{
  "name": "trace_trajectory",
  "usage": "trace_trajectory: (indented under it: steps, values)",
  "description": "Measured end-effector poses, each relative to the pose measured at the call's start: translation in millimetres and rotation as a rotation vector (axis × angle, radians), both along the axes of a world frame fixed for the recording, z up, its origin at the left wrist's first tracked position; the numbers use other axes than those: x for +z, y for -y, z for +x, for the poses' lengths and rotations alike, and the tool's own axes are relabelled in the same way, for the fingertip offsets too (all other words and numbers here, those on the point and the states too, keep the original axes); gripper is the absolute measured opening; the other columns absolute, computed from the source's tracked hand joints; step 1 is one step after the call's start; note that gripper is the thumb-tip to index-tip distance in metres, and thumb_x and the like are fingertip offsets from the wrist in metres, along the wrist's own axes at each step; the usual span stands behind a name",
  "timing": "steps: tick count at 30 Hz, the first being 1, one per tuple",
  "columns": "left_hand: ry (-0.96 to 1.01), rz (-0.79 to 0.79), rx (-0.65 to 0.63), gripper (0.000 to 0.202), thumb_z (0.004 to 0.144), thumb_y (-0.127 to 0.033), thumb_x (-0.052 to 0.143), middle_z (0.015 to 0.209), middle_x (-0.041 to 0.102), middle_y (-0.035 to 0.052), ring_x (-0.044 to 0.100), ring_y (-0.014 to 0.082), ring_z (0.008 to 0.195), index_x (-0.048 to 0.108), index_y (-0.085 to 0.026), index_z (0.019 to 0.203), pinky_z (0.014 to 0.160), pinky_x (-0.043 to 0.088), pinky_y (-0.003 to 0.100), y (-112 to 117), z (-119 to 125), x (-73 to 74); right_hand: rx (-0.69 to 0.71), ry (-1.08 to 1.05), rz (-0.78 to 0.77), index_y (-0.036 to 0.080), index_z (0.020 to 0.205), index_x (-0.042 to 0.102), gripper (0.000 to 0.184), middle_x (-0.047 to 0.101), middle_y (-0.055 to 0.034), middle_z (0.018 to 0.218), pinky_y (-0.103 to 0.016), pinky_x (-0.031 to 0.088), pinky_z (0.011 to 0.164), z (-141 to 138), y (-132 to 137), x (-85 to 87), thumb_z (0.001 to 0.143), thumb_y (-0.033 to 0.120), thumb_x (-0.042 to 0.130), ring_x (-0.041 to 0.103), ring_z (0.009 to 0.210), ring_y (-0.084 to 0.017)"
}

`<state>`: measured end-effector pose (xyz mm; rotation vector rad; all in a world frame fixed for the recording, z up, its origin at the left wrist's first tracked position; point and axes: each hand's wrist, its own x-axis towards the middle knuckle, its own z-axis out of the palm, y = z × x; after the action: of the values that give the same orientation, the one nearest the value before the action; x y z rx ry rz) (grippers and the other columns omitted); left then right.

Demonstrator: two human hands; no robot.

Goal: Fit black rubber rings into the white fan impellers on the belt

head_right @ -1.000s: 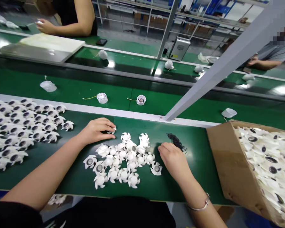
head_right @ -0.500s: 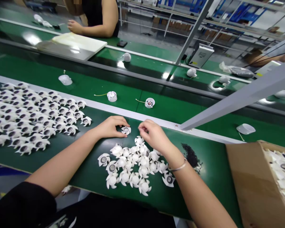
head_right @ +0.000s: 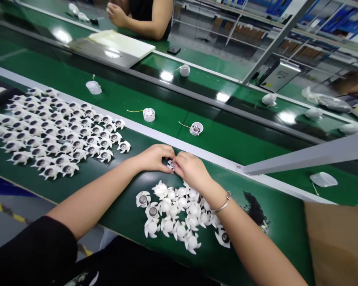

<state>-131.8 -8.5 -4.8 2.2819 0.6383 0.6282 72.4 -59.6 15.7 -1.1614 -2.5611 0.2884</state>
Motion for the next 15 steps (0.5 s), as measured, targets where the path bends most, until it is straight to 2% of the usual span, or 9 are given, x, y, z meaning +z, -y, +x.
trace_trajectory:
  steps: [6,9,13,15]
  values:
    - [0.002,-0.009,0.005,0.033,0.067,-0.034,0.085,0.088,0.066,0.0009,0.06,0.0161,0.082,0.073,-0.019,0.094,0.071,0.043,0.025,0.1,-0.6,-0.4,0.028,0.063,0.056,0.015,0.094,0.064,0.016,0.065,-0.0087,0.093,-0.032,0.048,0.074,0.6,2.8,0.0,0.097,0.022,0.05,0.06,0.085,-0.021]
    - [0.012,-0.021,0.006,0.036,0.067,-0.034,0.085,0.092,0.067,0.0014,0.061,0.0165,0.084,0.074,-0.02,0.099,0.074,0.044,0.026,-0.6,-0.8,-2.5,0.084,0.124,0.119,0.014,0.101,0.066,0.021,0.066,-0.0094,0.092,-0.032,0.046,0.07,2.5,10.7,3.1,0.099,0.021,0.046,0.06,0.083,-0.02]
    - [0.023,-0.033,0.009,0.039,0.068,-0.036,0.085,0.095,0.069,0.0022,0.062,0.0173,0.086,0.074,-0.022,0.103,0.077,0.045,0.027,-1.7,-0.3,-4.4,0.146,0.224,0.201,0.015,0.108,0.069,0.025,0.065,-0.0062,0.081,-0.034,0.04,0.063,9.0,16.9,14.8,0.098,0.02,0.046,0.056,0.07,-0.019]
    - [0.018,-0.024,0.008,0.04,0.067,-0.038,0.085,0.095,0.069,0.0026,0.062,0.0176,0.085,0.074,-0.021,0.101,0.076,0.045,0.027,-2.3,-0.1,-4.5,0.091,0.182,0.187,0.017,0.112,0.069,0.027,0.066,-0.0064,0.084,-0.035,0.041,0.065,12.8,7.4,23.7,0.097,0.02,0.047,0.057,0.072,-0.02]
